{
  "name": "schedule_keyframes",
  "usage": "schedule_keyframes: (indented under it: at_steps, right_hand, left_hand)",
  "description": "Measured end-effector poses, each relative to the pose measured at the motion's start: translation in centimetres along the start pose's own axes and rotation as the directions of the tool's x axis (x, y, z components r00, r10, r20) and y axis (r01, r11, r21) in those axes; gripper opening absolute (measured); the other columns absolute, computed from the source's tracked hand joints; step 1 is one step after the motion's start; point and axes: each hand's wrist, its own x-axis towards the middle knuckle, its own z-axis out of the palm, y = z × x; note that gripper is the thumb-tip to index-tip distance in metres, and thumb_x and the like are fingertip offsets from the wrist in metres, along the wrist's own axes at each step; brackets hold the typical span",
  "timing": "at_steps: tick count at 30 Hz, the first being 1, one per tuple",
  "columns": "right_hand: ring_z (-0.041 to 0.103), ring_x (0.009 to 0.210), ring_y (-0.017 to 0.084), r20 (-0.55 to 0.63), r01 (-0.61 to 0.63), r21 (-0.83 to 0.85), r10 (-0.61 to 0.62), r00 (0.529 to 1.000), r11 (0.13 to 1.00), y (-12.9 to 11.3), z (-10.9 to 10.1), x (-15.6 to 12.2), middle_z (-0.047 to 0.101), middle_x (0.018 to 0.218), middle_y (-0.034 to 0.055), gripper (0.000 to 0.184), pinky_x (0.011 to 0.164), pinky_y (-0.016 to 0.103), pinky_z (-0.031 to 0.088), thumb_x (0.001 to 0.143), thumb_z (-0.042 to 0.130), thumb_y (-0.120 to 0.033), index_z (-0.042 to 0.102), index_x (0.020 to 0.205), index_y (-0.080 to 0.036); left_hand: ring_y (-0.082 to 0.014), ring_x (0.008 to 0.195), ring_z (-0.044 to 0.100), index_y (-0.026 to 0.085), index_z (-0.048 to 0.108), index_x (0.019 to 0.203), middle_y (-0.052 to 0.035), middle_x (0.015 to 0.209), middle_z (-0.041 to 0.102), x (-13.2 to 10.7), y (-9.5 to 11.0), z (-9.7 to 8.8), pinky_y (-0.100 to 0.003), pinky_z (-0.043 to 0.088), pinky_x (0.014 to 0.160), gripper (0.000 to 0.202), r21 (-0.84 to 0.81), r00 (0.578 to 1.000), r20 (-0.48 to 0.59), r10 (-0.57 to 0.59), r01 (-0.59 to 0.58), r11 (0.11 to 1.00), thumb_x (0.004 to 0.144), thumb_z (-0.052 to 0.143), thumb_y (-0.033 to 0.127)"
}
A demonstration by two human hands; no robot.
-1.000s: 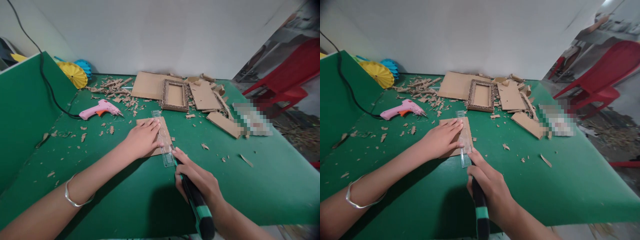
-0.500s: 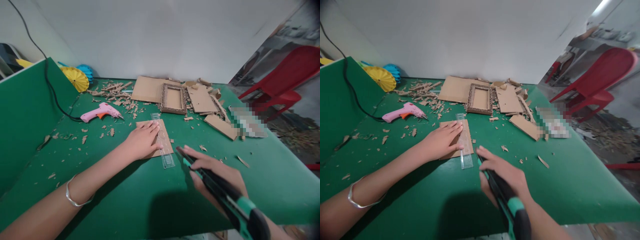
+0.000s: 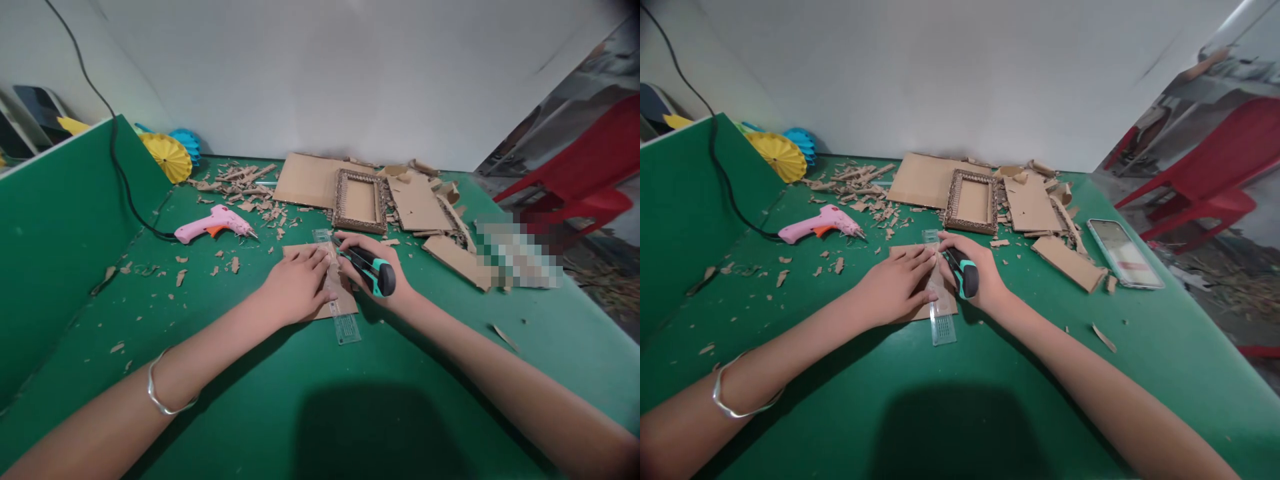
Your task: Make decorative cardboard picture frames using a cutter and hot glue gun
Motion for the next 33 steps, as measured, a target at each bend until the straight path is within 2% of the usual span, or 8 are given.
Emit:
schedule_keyframes:
  at_steps: [6,11,21,28,33]
  right_hand:
    - [0.056,0.11,0.02,0.04,0.058,-0.13,-0.053,0.998,0.99,0.1,0.4,-1.0,0.062,0.113,0.01,0.018,0.09,0.035,0.045,0.072,0.054,-0.016,0.056,0.09,-0.02]
    - [0.056,0.11,0.019,0.004,0.094,-0.237,-0.096,0.995,0.967,-0.9,0.7,-2.7,0.063,0.112,0.0063,0.014,0.089,0.032,0.047,0.075,0.05,-0.016,0.055,0.086,-0.022]
    - [0.05,0.117,0.018,0.071,0.077,-0.251,-0.061,0.996,0.965,-3.6,-0.1,-7.3,0.06,0.117,0.0067,0.017,0.092,0.03,0.046,0.076,0.047,-0.01,0.052,0.088,-0.022]
    - [0.051,0.116,0.018,0.086,0.051,-0.36,-0.021,0.996,0.931,-6.1,-1.1,-10.9,0.06,0.117,0.007,0.018,0.087,0.026,0.049,0.075,0.045,-0.007,0.052,0.081,-0.022]
    - [0.055,0.11,0.019,0.08,0.089,-0.336,-0.066,0.995,0.938,-6.6,-1.3,-12.8,0.061,0.116,0.0087,0.016,0.085,0.026,0.051,0.075,0.045,-0.008,0.052,0.079,-0.021]
  left_hand:
    - [-0.0259,0.132,0.026,0.011,0.035,0.134,-0.0104,0.141,0.035,0.0,-0.1,0.2,-0.039,0.025,0.107,0.062,-0.005,0.999,-0.029,0.013,-0.013,1.0,0.086,0.039,0.05]
    - [-0.0259,0.133,0.024,0.01,0.033,0.135,-0.0108,0.143,0.031,0.0,-0.1,0.1,-0.039,0.025,0.107,0.063,-0.011,1.0,-0.013,0.004,-0.004,1.0,0.086,0.04,0.049]
    - [-0.0241,0.133,0.023,0.008,0.033,0.134,-0.0107,0.143,0.03,0.1,-0.1,0.4,-0.039,0.023,0.108,0.065,0.019,1.0,-0.009,-0.001,0.001,1.0,0.087,0.037,0.052]
    - [-0.0233,0.134,0.022,0.011,0.033,0.135,-0.009,0.144,0.029,0.2,0.0,0.4,-0.038,0.023,0.109,0.065,0.035,1.0,0.011,-0.02,0.02,0.999,0.086,0.038,0.053]
    - [-0.0227,0.134,0.021,0.011,0.033,0.135,-0.0092,0.144,0.028,0.2,0.0,0.4,-0.037,0.02,0.109,0.064,0.03,1.0,0.013,-0.012,0.012,0.999,0.086,0.038,0.052]
